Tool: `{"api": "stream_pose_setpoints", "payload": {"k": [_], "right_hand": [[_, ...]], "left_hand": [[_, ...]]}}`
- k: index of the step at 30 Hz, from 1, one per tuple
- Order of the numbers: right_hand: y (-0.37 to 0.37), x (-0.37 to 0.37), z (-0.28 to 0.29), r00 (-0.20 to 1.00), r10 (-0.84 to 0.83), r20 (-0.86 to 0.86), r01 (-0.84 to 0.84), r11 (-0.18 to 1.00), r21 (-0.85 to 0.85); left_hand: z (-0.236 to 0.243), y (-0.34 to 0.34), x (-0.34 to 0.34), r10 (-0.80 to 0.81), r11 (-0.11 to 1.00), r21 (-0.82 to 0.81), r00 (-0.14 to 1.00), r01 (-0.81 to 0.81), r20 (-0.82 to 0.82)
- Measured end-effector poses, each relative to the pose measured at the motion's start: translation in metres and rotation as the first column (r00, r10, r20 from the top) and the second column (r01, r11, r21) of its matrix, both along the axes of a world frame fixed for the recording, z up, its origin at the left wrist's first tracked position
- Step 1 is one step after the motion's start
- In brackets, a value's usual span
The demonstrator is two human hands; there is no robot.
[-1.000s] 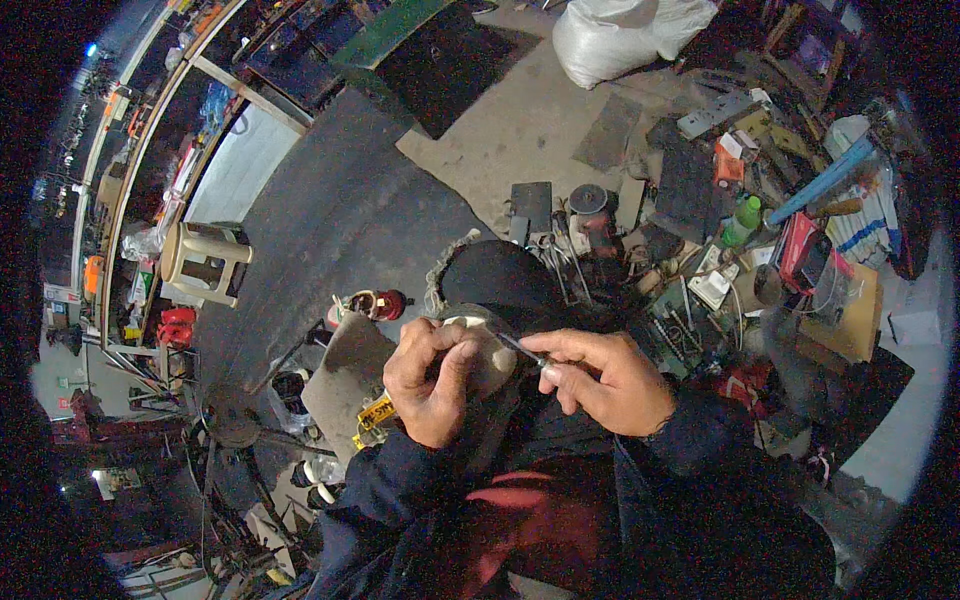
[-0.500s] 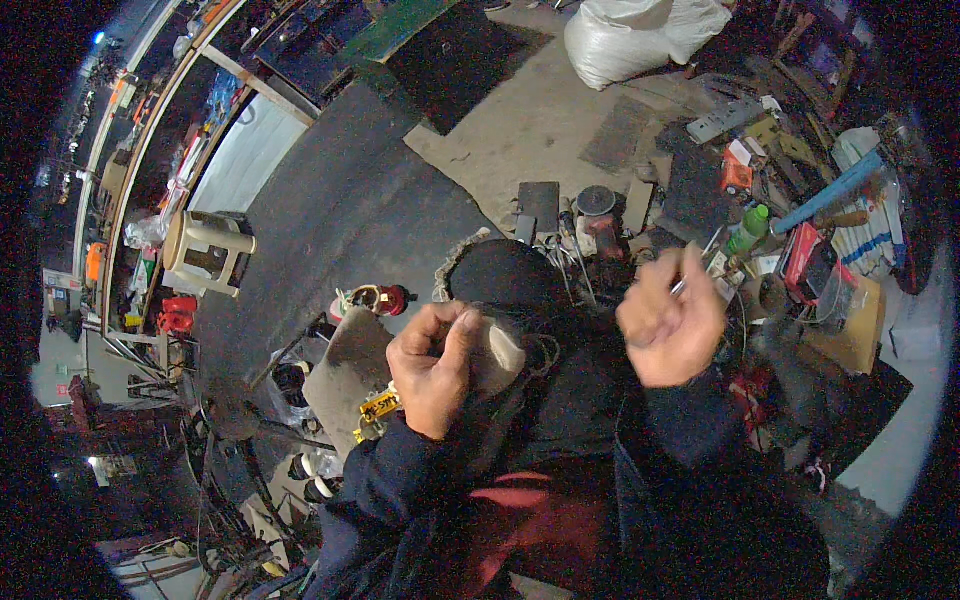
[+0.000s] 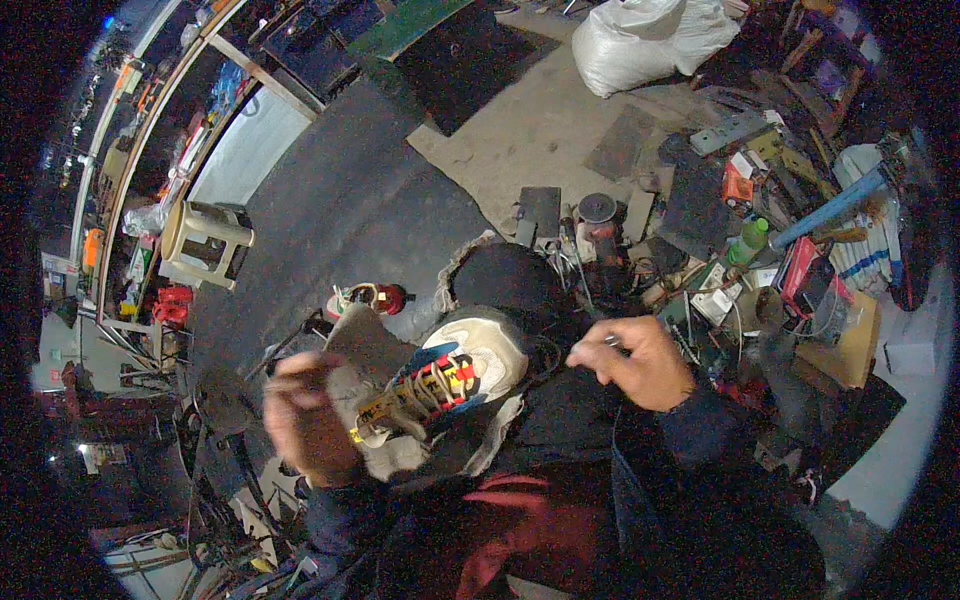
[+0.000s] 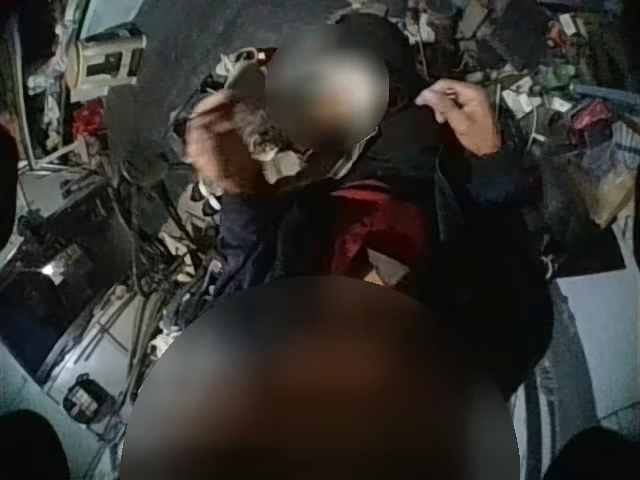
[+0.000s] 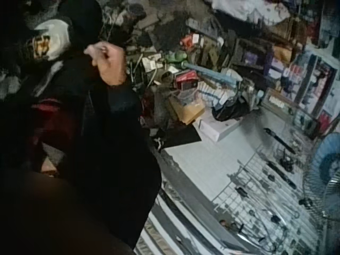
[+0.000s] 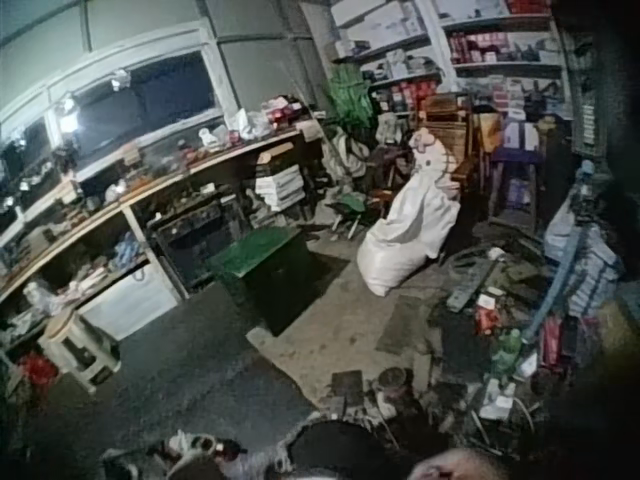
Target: The person hand-sews a white sneaker with a needle and thread, repeatedly inserting the needle through the upper and pulling the thread tight. The shoe is rotated to access different areas along the side and heel.
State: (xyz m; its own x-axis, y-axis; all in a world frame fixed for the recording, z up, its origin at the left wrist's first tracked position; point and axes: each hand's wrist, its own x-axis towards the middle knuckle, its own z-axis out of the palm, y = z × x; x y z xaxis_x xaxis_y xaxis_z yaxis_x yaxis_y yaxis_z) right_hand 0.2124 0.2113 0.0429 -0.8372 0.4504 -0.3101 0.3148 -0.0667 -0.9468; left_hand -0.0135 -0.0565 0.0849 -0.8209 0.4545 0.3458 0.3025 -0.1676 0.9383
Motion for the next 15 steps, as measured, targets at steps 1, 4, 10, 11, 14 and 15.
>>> {"api": "stream_pose_setpoints", "payload": {"k": [1,4,10,11,14,15], "right_hand": [[0.003,0.004,0.001,0.998,-0.061,-0.014,0.060,0.996,-0.060],[-0.001,-0.008,0.000,0.852,-0.232,-0.469,0.110,0.956,-0.273],[0.002,-0.048,0.015,0.888,-0.246,-0.388,0.060,0.899,-0.433],[0.000,-0.052,0.017,0.933,-0.161,-0.321,0.106,0.978,-0.182],[-0.005,-0.059,0.019,0.969,0.137,-0.206,-0.041,0.911,0.411],[-0.006,-0.059,0.019,0.987,0.123,-0.107,-0.074,0.922,0.380]], "left_hand": [[0.003,-0.025,-0.002,0.052,0.954,0.266,0.949,-0.139,0.311],[0.020,-0.096,-0.043,-0.355,0.794,0.598,0.880,0.106,0.315],[0.001,-0.157,-0.011,0.272,0.962,-0.110,0.851,-0.250,0.450],[-0.003,-0.154,-0.004,0.251,0.947,-0.278,0.913,-0.163,0.320],[-0.010,-0.134,0.015,0.245,0.707,-0.707,0.933,0.014,0.264],[-0.017,-0.122,0.020,0.127,0.691,-0.720,0.991,-0.063,0.036]]}}
